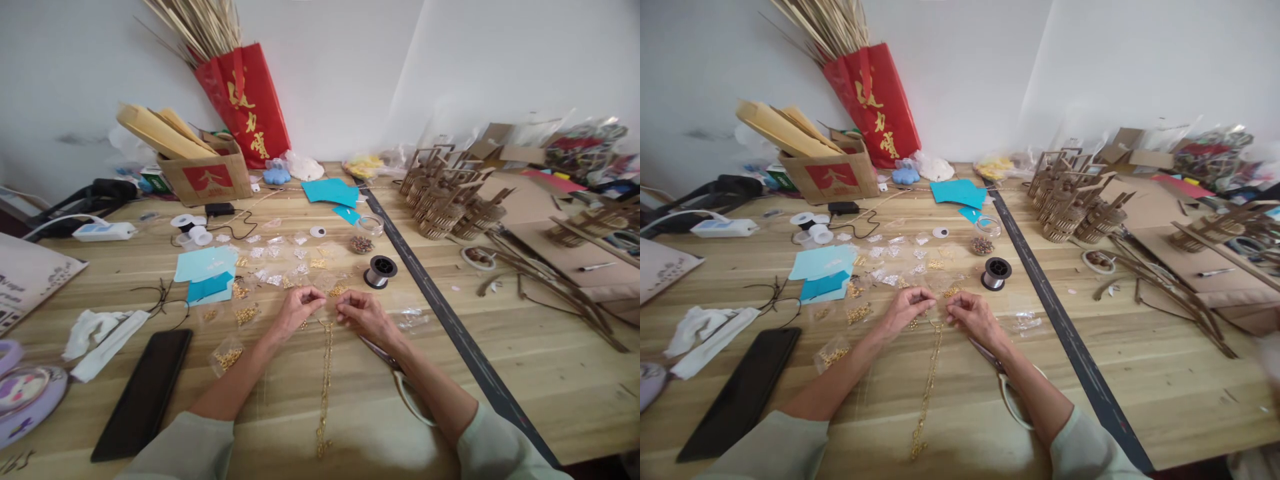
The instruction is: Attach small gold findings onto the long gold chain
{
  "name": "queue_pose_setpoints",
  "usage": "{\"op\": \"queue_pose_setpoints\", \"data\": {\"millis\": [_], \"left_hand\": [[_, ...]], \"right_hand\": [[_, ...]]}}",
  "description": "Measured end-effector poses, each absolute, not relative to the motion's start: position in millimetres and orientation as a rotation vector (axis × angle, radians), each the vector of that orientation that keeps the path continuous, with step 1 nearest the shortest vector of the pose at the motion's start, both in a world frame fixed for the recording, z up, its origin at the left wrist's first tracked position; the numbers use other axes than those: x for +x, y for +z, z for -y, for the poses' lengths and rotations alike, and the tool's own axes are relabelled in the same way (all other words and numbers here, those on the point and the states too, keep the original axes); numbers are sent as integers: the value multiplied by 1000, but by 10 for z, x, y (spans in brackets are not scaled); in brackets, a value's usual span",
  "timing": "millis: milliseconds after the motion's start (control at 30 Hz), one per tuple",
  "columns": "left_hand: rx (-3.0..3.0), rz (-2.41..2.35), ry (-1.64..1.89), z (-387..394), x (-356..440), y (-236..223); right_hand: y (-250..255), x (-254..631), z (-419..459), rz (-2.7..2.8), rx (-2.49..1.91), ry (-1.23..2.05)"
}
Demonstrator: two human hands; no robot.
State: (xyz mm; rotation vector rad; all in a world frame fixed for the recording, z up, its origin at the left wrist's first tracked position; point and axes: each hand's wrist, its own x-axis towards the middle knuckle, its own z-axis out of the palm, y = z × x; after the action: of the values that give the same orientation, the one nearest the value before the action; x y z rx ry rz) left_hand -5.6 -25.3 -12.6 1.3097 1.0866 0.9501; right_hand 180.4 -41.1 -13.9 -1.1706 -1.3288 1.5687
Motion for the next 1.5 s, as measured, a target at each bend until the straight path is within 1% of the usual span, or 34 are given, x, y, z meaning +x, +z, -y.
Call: {"op": "queue_pose_setpoints", "data": {"millis": [267, 467, 600, 1067, 1333, 1500], "left_hand": [[1233, -1067, 998, 280, -3, -53], [1385, -1142, 1069, 296, 27, -27], [1370, -1155, 1102, 309, 54, -32], [1258, -1100, 1146, 363, 113, 24], [1270, -1118, 1112, 380, 109, 57], [1361, -1136, 1090, 380, 71, 41]], "right_hand": [[-66, 1707, 461, 1449, -1178, 1556], [-130, 1691, 445, 1564, -1178, 1548], [-122, 1679, 451, 1641, -1189, 1525], [-74, 1617, 486, 1613, -1145, 1543], [-20, 1607, 492, 1621, -1122, 1523], [-15, 1649, 475, 1639, -1132, 1437]]}}
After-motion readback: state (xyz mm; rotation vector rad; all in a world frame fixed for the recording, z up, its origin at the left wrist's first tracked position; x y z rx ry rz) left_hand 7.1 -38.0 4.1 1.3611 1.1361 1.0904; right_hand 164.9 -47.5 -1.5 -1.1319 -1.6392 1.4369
